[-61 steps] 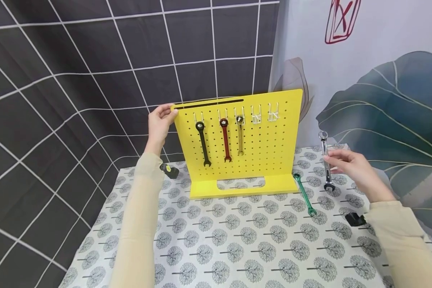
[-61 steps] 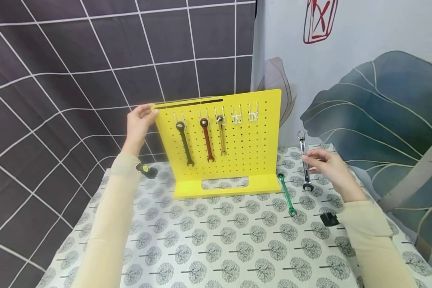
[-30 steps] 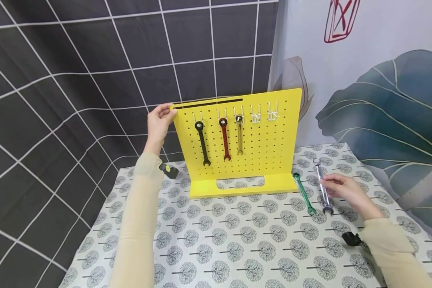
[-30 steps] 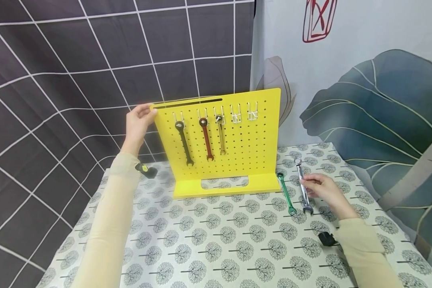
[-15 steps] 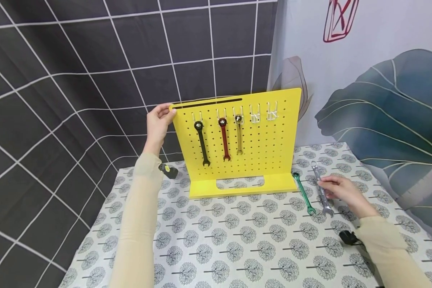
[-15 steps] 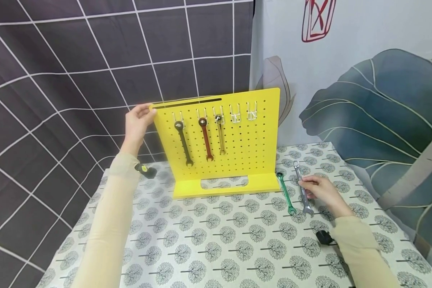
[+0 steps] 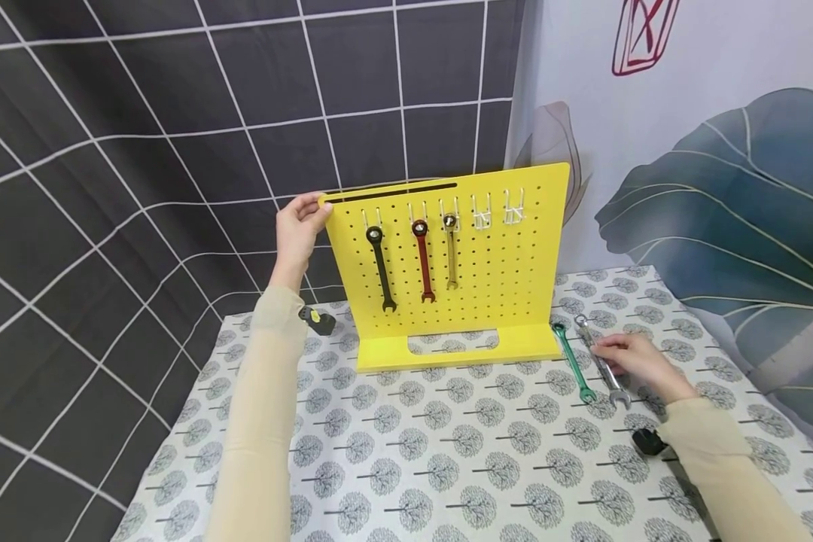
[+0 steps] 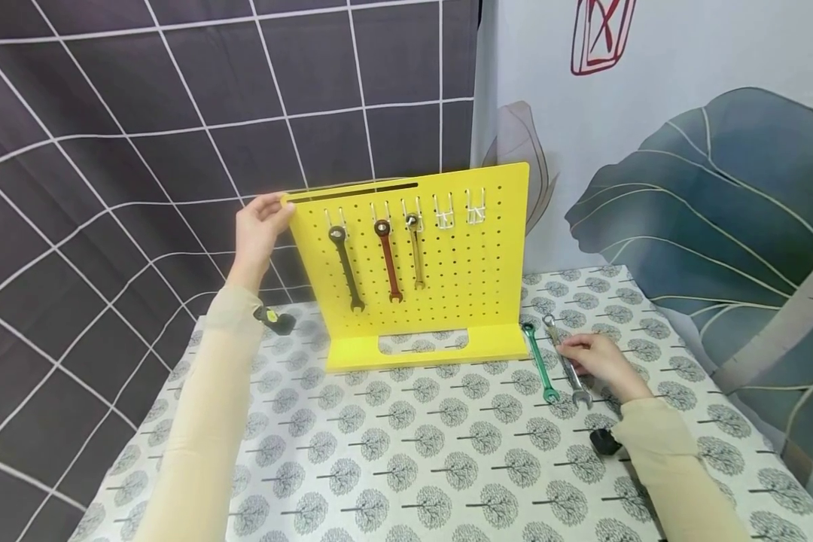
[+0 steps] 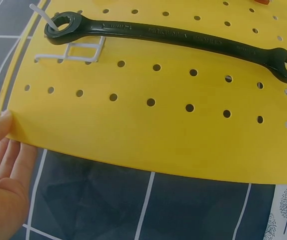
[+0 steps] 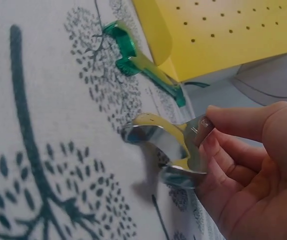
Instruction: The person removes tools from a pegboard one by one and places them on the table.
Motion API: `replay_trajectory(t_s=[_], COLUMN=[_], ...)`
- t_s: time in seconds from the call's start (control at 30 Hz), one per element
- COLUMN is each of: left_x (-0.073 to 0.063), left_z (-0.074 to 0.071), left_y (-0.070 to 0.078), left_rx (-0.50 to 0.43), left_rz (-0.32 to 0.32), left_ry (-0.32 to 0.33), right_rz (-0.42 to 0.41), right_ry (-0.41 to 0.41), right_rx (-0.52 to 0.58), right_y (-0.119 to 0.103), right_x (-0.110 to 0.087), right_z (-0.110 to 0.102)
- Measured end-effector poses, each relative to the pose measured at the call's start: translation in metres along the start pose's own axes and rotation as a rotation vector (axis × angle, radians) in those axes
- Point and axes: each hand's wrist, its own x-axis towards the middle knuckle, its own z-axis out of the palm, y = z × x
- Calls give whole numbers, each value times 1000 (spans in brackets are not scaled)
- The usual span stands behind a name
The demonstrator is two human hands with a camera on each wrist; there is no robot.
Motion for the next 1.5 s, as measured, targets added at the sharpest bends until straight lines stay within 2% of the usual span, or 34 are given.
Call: replay_trajectory(t_s=[0.3,0.53,1.0,1.23,1.5], left_x=[0,0,-1,-1,-1], left_z=[2,1,0,0,0], left_y=[0,0,-1,0,0], left_rx=[1,-3,3,8,0], left_rz=[14,-1,6,7,5], left_ry=[1,3,4,7,8], right_rz=[1,11,-10,-17,-3], right_ry=[-18,-35,-16,6,18], right_rx=[-38,-53,-95,-154,-167], right_y=[4,4,-5,-12,-14], right_x=[4,6,5,3,1], right_z=[3,4,7,5,8])
